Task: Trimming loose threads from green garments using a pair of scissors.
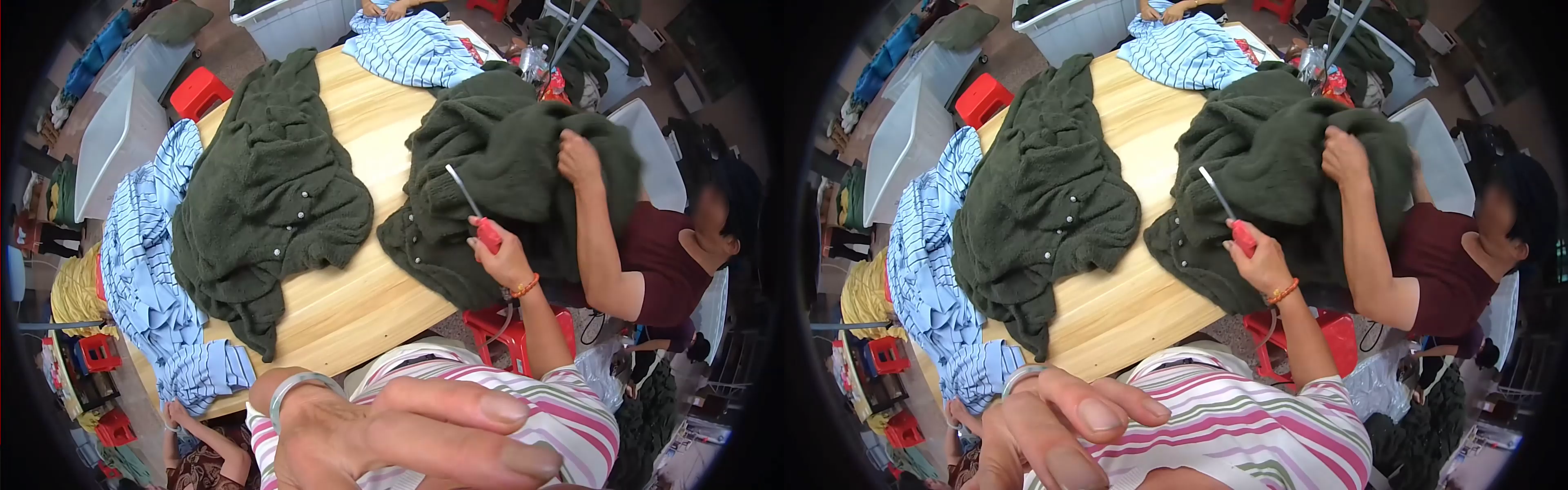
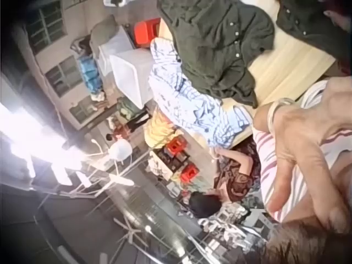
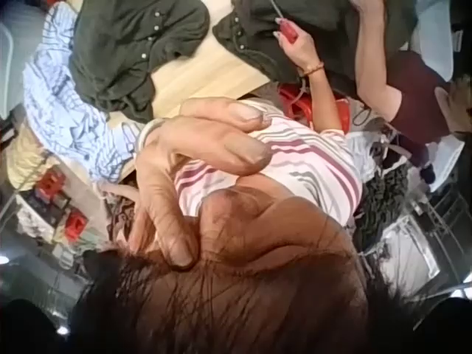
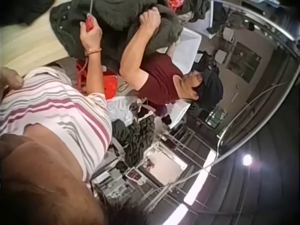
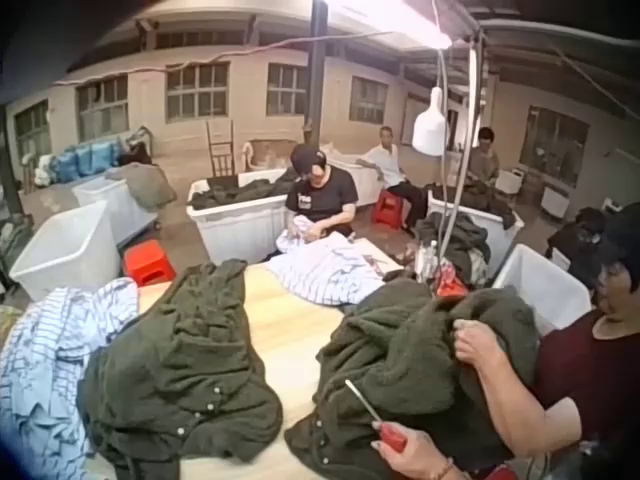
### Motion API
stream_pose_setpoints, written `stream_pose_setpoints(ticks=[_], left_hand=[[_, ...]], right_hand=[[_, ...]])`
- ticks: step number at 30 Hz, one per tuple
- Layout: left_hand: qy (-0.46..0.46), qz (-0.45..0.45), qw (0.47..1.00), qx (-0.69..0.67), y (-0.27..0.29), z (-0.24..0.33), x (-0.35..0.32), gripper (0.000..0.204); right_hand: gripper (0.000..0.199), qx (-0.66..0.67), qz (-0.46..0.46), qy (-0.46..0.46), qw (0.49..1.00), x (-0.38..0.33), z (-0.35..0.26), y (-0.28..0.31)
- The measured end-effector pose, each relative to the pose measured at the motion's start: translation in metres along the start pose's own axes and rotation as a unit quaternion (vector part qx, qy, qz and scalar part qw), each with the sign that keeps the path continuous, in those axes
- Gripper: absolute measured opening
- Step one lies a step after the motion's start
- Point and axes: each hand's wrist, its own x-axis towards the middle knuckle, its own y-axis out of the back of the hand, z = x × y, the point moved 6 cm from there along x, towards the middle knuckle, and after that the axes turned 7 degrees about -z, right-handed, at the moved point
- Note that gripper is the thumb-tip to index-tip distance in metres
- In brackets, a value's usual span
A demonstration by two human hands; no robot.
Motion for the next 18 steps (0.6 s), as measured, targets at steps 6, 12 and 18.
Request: stream_pose_setpoints(ticks=[6,12,18], left_hand=[[-0.069,0.301,0.945,0.104,-0.015,0.007,-0.023,0.012],[0.120,0.241,0.960,0.077,0.036,0.038,-0.046,0.035],[0.038,0.205,0.946,0.248,0.141,0.038,-0.072,0.013]], right_hand=[[0.036,-0.044,-0.059,0.014,0.997,0.007,-0.015,-0.036],[0.035,-0.118,-0.103,0.013,0.988,0.022,-0.030,-0.067],[0.034,-0.164,-0.136,-0.007,0.977,0.029,-0.034,-0.094]])
